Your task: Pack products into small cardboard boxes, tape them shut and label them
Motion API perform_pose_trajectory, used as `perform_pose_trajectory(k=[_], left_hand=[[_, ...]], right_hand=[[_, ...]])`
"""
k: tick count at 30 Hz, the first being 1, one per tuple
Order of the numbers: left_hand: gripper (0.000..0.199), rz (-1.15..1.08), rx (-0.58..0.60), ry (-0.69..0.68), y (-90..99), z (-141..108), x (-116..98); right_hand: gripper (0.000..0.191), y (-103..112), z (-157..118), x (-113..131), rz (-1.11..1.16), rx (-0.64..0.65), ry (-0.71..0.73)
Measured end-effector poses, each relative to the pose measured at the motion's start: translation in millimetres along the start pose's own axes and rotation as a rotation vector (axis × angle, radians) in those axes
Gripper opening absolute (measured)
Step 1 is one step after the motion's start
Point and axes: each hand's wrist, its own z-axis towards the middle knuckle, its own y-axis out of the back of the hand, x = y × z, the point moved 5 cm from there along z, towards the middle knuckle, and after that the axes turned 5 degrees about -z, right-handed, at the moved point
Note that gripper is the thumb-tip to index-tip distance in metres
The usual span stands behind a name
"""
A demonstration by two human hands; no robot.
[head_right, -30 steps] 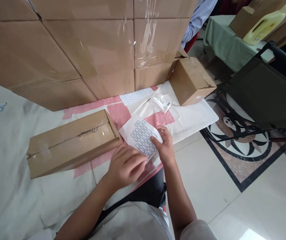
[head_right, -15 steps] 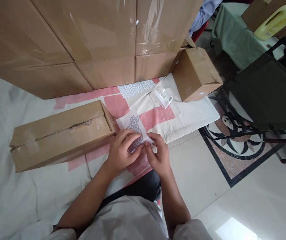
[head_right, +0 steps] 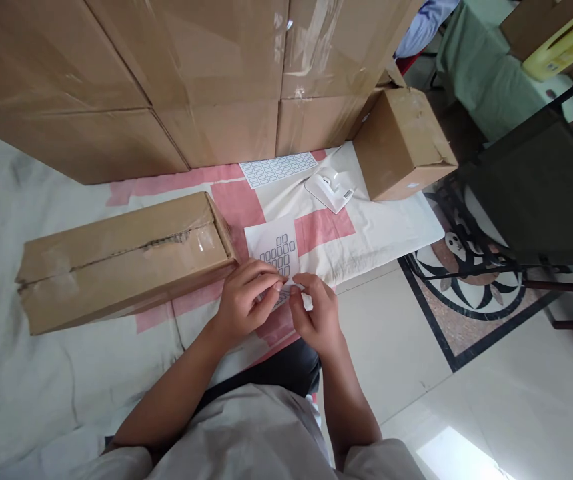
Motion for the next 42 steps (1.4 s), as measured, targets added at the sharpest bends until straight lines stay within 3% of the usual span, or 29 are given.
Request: perform_pose_trajectory(k=[14,18,23,33,42], left_hand=[[0.008,-0.046,-0.052,-0.01,5.4,0,-3],[0.005,-0.044,-0.045,-0.008,5.7,0,-3],[0.008,-0.036,-0.034,-0.022,5.0,0,-4],[0.001,0.066,-0.111,-0.114,7.5,-2,-9],[0.009,0.093,-0.106,-0.14,8.9,-3,-10]], right_hand=[[0.015,0,-6,-9,0.106,-0.01,-0.061],[0.006,-2,-8,-13,0.21,0.017,-0.13],[0.012,-3,-9,-16,0.267,0.045,-0.239],[0.014,-2,-10,-11,0.261,0.061,-0.226],[0.014,-5,-15,-18,0.211,0.034,-0.177]])
